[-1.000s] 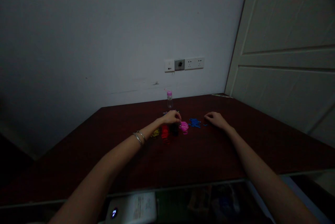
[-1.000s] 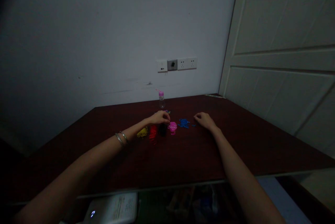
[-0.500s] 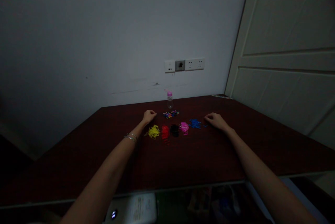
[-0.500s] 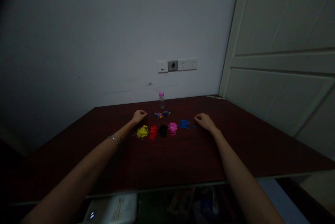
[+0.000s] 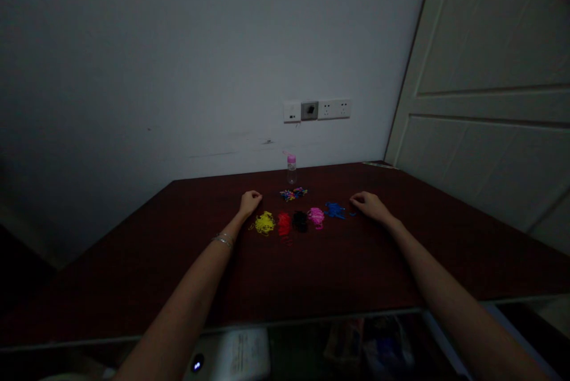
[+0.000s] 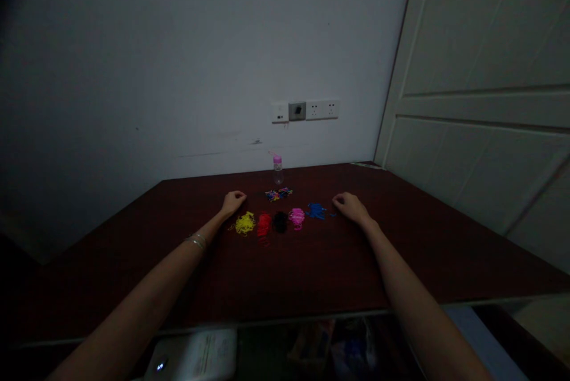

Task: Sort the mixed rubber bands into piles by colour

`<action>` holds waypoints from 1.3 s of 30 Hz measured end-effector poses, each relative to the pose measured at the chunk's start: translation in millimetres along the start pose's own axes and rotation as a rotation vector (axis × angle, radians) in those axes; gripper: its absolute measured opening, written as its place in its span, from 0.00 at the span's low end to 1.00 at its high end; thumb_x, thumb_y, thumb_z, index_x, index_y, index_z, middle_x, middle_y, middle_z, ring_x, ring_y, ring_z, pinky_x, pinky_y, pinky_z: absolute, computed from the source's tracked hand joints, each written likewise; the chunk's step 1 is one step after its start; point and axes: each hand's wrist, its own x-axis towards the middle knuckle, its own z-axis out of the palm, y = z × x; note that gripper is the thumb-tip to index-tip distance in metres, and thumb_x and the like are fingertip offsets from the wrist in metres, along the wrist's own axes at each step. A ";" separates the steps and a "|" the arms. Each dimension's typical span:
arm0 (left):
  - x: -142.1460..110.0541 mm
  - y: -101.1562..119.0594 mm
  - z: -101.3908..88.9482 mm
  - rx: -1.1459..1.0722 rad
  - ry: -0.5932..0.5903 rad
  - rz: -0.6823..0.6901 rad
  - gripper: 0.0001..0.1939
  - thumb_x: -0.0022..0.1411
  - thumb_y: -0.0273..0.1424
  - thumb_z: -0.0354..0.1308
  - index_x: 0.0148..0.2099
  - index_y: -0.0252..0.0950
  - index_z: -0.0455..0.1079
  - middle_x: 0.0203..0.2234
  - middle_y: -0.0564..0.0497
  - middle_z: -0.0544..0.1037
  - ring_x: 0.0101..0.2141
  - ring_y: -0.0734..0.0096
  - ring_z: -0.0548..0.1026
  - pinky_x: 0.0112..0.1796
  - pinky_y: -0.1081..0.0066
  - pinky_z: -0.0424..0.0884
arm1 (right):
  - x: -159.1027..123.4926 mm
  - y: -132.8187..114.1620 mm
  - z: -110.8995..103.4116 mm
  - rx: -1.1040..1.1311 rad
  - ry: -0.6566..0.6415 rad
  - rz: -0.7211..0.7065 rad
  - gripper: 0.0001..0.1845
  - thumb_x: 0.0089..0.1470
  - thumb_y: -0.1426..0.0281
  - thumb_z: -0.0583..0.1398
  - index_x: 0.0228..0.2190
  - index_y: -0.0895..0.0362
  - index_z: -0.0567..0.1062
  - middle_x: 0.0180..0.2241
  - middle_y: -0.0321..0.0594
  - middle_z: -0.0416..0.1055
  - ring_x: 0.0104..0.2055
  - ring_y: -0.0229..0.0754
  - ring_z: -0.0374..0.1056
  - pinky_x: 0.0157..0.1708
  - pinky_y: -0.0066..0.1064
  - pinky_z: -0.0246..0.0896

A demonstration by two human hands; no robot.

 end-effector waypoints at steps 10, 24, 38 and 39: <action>1.0 0.7 0.4 -0.003 0.017 -0.008 0.10 0.54 0.28 0.54 0.35 0.32 0.75 0.34 0.46 0.78 0.37 0.68 0.74 0.39 0.75 0.66 | 29.6 -70.9 4.8 0.058 -0.012 -0.232 0.13 0.52 0.69 0.55 0.38 0.56 0.76 0.41 0.43 0.73 0.43 0.42 0.68 0.45 0.31 0.60; -5.6 2.7 -3.5 0.025 0.014 0.024 0.11 0.54 0.26 0.54 0.37 0.29 0.75 0.34 0.43 0.78 0.35 0.68 0.74 0.38 0.74 0.66 | 59.2 -182.3 47.8 -0.257 -0.293 -0.375 0.14 0.54 0.65 0.55 0.41 0.53 0.74 0.43 0.44 0.72 0.44 0.47 0.68 0.39 0.30 0.60; -2.8 -2.0 2.5 0.046 0.017 0.045 0.10 0.54 0.26 0.54 0.36 0.29 0.75 0.31 0.45 0.78 0.32 0.70 0.73 0.36 0.75 0.66 | 63.3 -192.2 63.2 -0.367 -0.358 -0.323 0.14 0.53 0.67 0.55 0.40 0.54 0.75 0.43 0.47 0.72 0.45 0.49 0.68 0.38 0.33 0.61; -3.1 -1.5 2.1 0.048 0.015 0.043 0.10 0.54 0.26 0.54 0.36 0.29 0.75 0.31 0.45 0.78 0.32 0.70 0.73 0.36 0.75 0.66 | 63.4 -192.1 63.1 -0.365 -0.357 -0.323 0.14 0.53 0.68 0.55 0.40 0.54 0.75 0.43 0.47 0.72 0.45 0.49 0.68 0.38 0.33 0.61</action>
